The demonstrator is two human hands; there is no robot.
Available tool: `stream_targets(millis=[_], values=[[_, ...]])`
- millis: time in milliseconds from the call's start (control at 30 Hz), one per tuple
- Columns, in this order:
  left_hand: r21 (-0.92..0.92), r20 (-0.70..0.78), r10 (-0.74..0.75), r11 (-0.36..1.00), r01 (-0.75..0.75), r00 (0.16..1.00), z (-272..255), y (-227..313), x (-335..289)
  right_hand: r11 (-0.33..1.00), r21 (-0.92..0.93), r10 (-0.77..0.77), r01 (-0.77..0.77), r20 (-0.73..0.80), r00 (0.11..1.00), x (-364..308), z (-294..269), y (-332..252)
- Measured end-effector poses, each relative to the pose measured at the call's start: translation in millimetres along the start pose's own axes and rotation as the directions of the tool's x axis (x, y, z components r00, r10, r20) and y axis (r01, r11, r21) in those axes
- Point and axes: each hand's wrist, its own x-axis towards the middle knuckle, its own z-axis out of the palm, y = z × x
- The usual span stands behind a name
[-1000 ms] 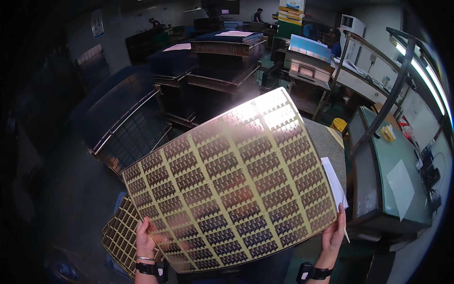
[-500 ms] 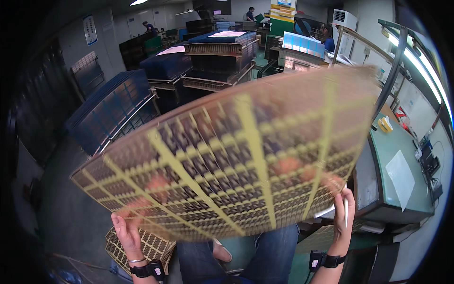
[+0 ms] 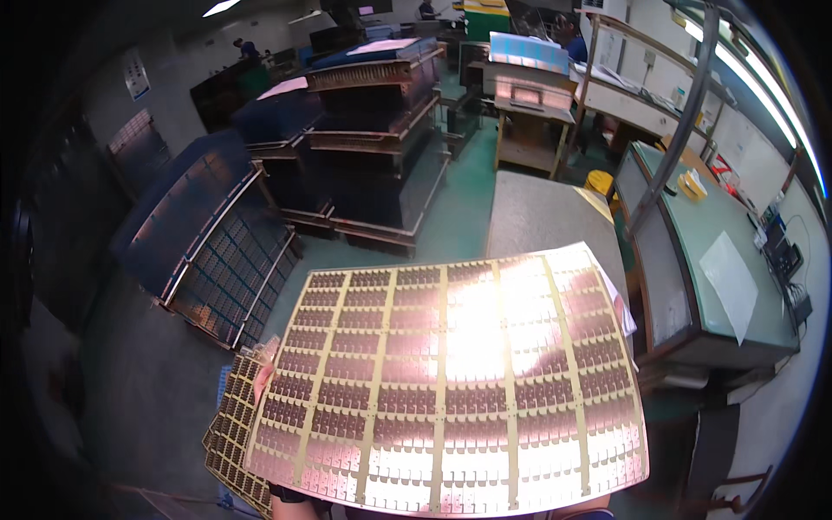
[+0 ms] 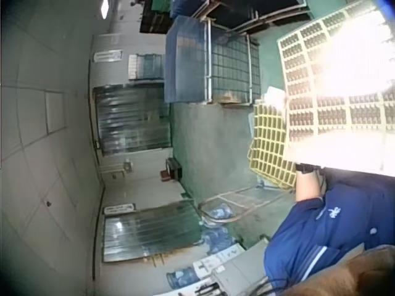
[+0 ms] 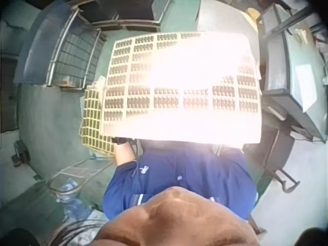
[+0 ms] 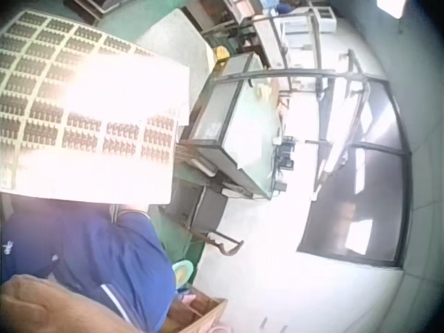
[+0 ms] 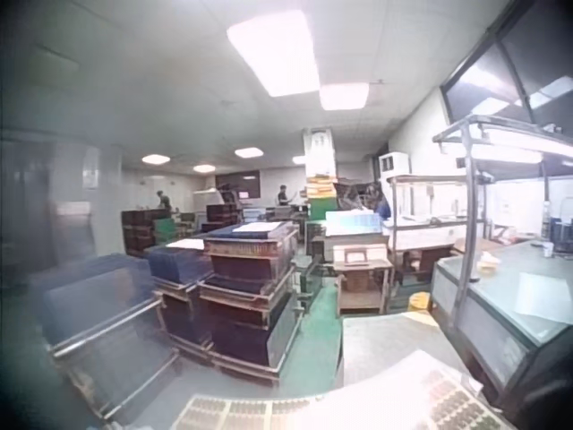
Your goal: Inspecting and marking large panels of printed circuit boards in a production facility.
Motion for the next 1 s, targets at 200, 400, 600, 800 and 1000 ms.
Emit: stream_targets(millis=[200, 400, 600, 800, 1000], values=[[-0.089, 0.067, -0.195, 0.976, 0.201, 0.978, 10, -15, -16, 0.997, -0.038, 0.063, -0.067, -0.099, 0.993, -33, -38, -4], [-0.159, 0.111, -0.358, 0.915, 0.372, 0.927, 12, -21, -28, 0.99, -0.054, 0.116, -0.127, -0.165, 0.979, -61, -59, -14], [-0.219, 0.14, -0.511, 0.82, 0.529, 0.848, 12, -20, -45, 0.978, -0.069, 0.175, -0.194, -0.218, 0.96, -90, -76, -30], [-0.291, 0.14, -0.608, 0.729, 0.62, 0.781, 11, -15, -56, 0.97, -0.061, 0.217, -0.235, -0.222, 0.951, -98, -78, -41], [-0.369, 0.165, -0.687, 0.623, 0.69, 0.708, 15, -12, -62, 0.965, -0.053, 0.239, -0.257, -0.233, 0.943, -105, -80, -53]])
